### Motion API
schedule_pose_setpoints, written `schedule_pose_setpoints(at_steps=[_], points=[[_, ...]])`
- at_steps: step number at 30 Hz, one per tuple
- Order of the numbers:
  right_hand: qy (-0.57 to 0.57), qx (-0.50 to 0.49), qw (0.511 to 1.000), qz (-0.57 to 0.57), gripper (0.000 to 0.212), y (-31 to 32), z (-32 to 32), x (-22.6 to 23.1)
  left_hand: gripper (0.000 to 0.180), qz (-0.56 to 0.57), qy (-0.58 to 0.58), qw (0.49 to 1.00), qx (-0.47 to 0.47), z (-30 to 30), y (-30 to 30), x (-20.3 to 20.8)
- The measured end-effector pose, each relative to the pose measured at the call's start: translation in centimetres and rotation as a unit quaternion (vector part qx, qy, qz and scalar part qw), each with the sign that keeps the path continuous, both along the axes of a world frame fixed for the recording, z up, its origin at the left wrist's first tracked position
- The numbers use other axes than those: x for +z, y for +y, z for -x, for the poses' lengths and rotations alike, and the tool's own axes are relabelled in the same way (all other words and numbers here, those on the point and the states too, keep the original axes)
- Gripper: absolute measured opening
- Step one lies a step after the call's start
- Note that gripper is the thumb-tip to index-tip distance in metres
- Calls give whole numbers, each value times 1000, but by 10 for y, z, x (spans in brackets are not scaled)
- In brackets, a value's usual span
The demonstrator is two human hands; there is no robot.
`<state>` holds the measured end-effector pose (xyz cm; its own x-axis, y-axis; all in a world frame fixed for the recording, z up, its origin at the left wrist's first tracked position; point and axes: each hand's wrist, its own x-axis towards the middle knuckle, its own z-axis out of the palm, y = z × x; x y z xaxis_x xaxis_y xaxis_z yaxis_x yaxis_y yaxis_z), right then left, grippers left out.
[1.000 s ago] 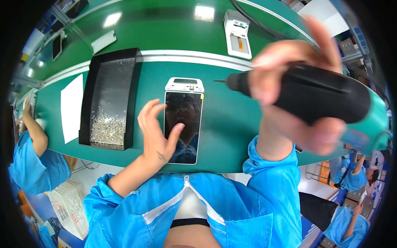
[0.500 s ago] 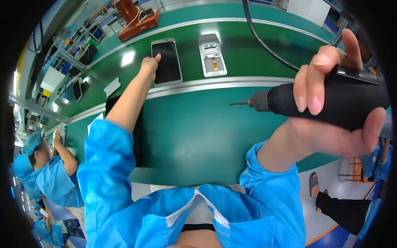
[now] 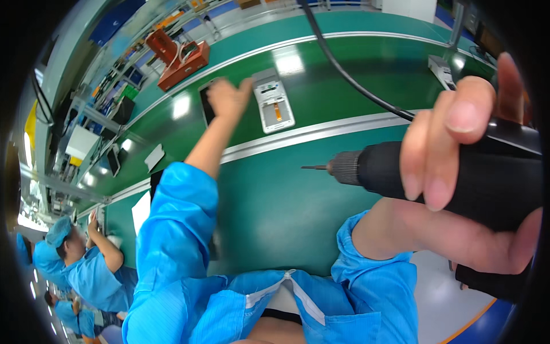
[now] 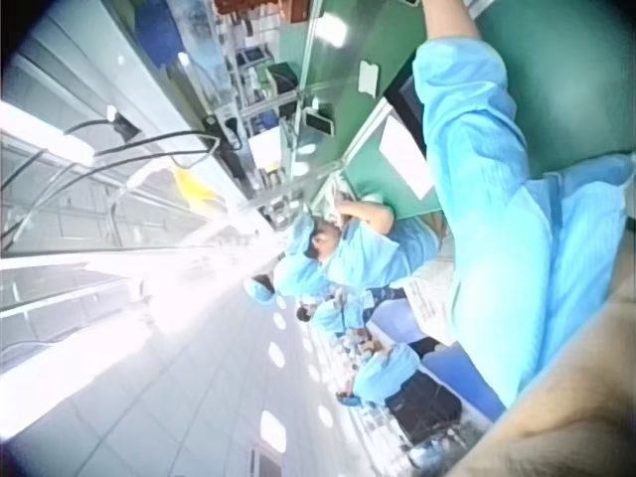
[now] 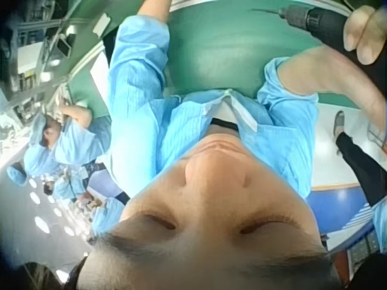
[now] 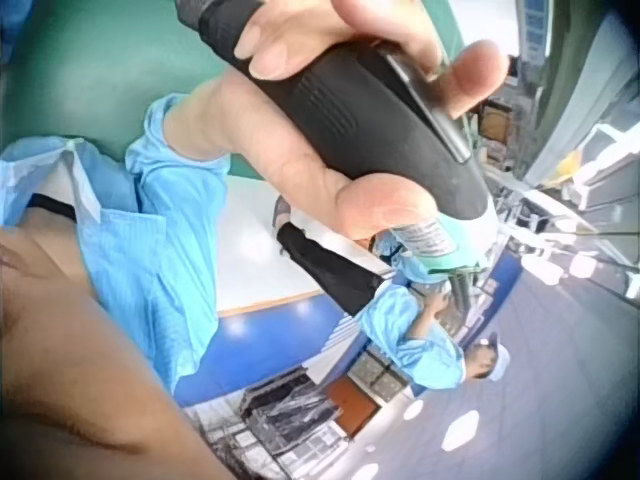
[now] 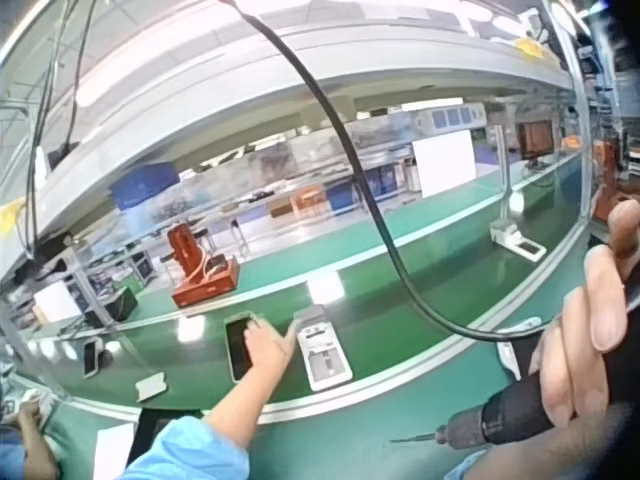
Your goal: The person fastens small screws into electronic handheld devices on an assembly line using an electric screwdriver.
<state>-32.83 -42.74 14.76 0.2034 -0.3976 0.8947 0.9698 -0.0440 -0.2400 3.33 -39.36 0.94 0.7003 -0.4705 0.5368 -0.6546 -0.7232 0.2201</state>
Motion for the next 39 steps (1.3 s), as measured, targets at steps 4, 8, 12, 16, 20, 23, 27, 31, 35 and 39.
schedule_pose_setpoints(at_steps=[4,8,12,16,20,23,27,31,35,39], points=[[-10,27,1000,10,77,15,-15,4,121,-259,178,949,-28,78,-16,-12],[-10,24,999,24,77,24,-16,7,115,-338,155,928,29,76,-12,-21],[-11,55,998,15,76,32,-10,10,104,-300,255,919,10,53,-5,-10],[51,55,997,-19,72,27,-5,6,75,164,605,774,-90,42,29,16],[56,66,996,1,70,26,-6,5,60,409,786,353,-300,109,128,11],[60,74,995,3,70,34,-16,8,67,464,781,264,-326,190,213,-2],[95,115,988,28,68,44,-37,10,73,464,790,237,-323,228,275,-40],[129,181,974,38,66,50,-63,-2,61,461,763,399,-212,240,290,-38],[135,196,969,68,65,84,-93,-13,63,272,494,777,-279,232,301,-43],[165,216,960,66,64,95,-93,-18,58,85,249,932,-250,220,329,-1]])
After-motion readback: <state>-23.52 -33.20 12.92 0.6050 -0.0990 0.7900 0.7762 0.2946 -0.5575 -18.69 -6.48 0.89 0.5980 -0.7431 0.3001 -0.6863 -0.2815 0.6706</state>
